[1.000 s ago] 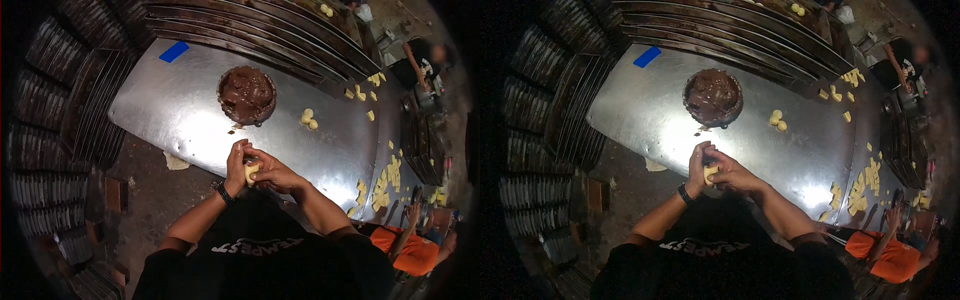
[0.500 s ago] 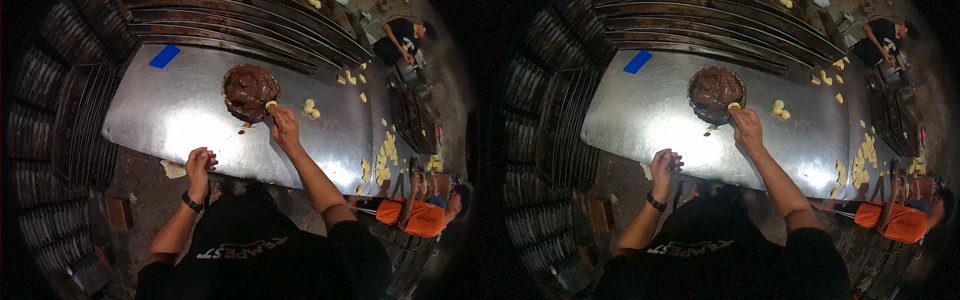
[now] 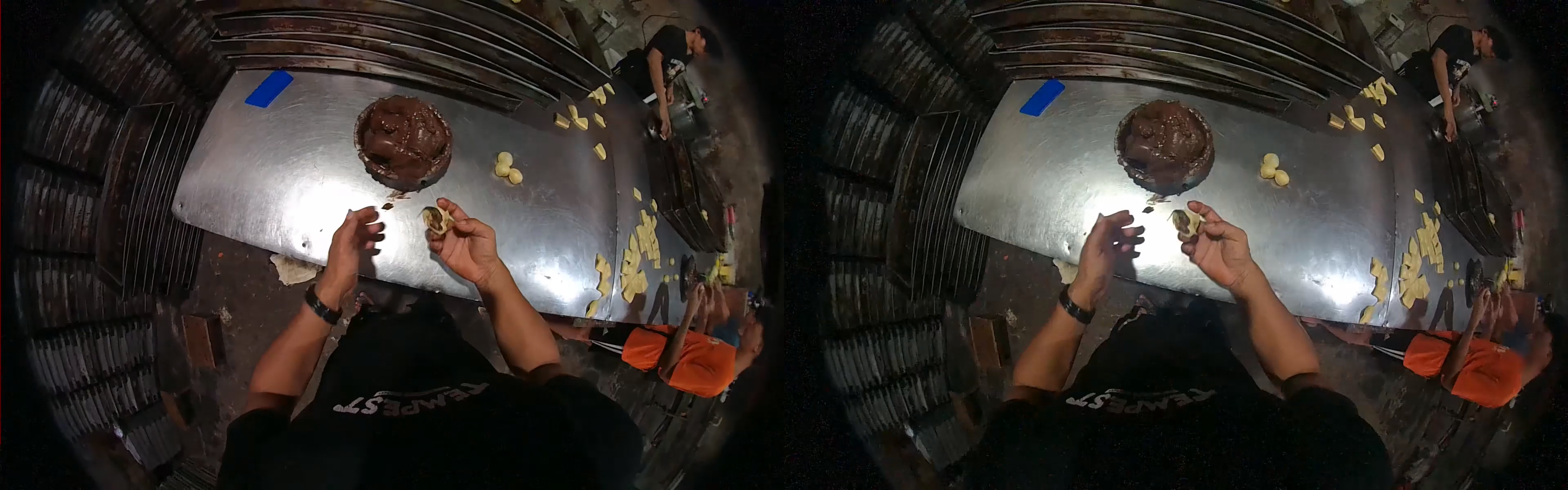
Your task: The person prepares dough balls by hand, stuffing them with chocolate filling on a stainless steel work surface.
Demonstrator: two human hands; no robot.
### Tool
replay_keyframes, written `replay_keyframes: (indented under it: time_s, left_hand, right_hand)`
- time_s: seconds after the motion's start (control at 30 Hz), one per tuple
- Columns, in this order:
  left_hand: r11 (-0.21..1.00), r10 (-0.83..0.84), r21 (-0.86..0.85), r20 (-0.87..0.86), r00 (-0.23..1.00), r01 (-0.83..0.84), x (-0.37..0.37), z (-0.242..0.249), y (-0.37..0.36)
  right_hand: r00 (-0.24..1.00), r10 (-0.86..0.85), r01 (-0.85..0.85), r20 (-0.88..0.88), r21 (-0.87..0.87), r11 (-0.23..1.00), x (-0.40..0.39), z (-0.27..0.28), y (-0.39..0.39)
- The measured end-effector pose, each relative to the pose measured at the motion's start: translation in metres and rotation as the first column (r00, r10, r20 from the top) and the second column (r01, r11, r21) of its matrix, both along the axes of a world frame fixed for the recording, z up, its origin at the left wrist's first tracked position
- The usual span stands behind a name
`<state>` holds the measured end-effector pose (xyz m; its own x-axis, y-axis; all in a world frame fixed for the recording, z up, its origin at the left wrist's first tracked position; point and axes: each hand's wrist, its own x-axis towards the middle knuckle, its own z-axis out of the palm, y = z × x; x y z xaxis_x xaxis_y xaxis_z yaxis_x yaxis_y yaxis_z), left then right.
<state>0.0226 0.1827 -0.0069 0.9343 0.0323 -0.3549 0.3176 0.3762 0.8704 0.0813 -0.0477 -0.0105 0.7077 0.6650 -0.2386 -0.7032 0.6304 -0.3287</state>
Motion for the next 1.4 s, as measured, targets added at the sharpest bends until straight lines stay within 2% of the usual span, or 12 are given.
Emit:
replay_keyframes:
  time_s: [0.07,0.17,0.37,0.47,0.57,0.7,0.77,0.87,1.03,1.17,1.27,1.4]
  left_hand:
    - [0.981,-0.11,-0.166,-0.042,0.993,0.102,0.009,0.014,-0.028]
    - [0.968,-0.238,-0.062,0.099,0.966,0.244,0.009,0.02,-0.066]
    - [0.99,-0.062,0.139,0.264,0.962,0.026,-0.012,0.029,-0.116]
    - [0.994,0.068,0.058,0.27,0.96,-0.087,-0.025,0.028,-0.129]
    - [0.851,0.158,-0.517,0.093,0.983,-0.089,-0.039,0.015,-0.119]
    - [0.79,0.185,-0.602,0.056,0.981,-0.115,-0.057,-0.004,-0.106]
    - [0.874,0.193,-0.468,0.084,0.978,-0.132,-0.061,-0.018,-0.101]
    - [0.978,0.183,-0.144,0.214,0.96,-0.154,-0.052,-0.007,-0.094]
    - [0.834,0.014,0.461,0.532,0.847,-0.304,-0.039,0.023,-0.058]
    - [0.853,-0.029,0.472,0.466,0.884,-0.221,-0.035,0.02,-0.03]
    - [0.889,-0.05,0.428,0.445,0.894,-0.163,-0.029,0.014,-0.027]
    - [0.889,0.031,0.381,0.5,0.866,-0.252,-0.016,0.012,-0.052]
  right_hand:
    - [0.999,0.039,-0.038,-0.03,0.042,0.998,-0.007,0.017,-0.007]
    - [0.996,0.091,-0.09,0.023,-0.031,0.995,-0.009,0.018,-0.028]
    - [0.966,0.191,-0.145,0.177,-0.243,0.959,-0.006,0.017,-0.07]
    - [0.912,0.282,-0.187,0.299,-0.309,0.932,-0.004,0.02,-0.074]
    - [0.895,0.327,-0.19,0.302,-0.406,0.894,-0.008,0.028,-0.072]
    - [0.892,0.375,-0.169,0.253,-0.582,0.795,-0.005,0.018,-0.07]
    - [0.886,0.392,-0.138,0.246,-0.667,0.732,-0.001,0.02,-0.062]
    - [0.711,0.506,0.183,0.488,-0.824,0.536,-0.001,0.027,-0.035]
    - [0.225,0.57,0.627,0.79,-0.566,0.536,-0.002,0.045,0.024]
    - [0.197,0.637,0.638,0.745,-0.591,0.493,0.006,0.048,0.046]
    - [0.417,0.609,0.522,0.674,-0.727,0.447,0.005,0.034,0.043]
    - [0.367,0.36,0.757,0.858,-0.5,0.42,-0.026,0.036,0.043]
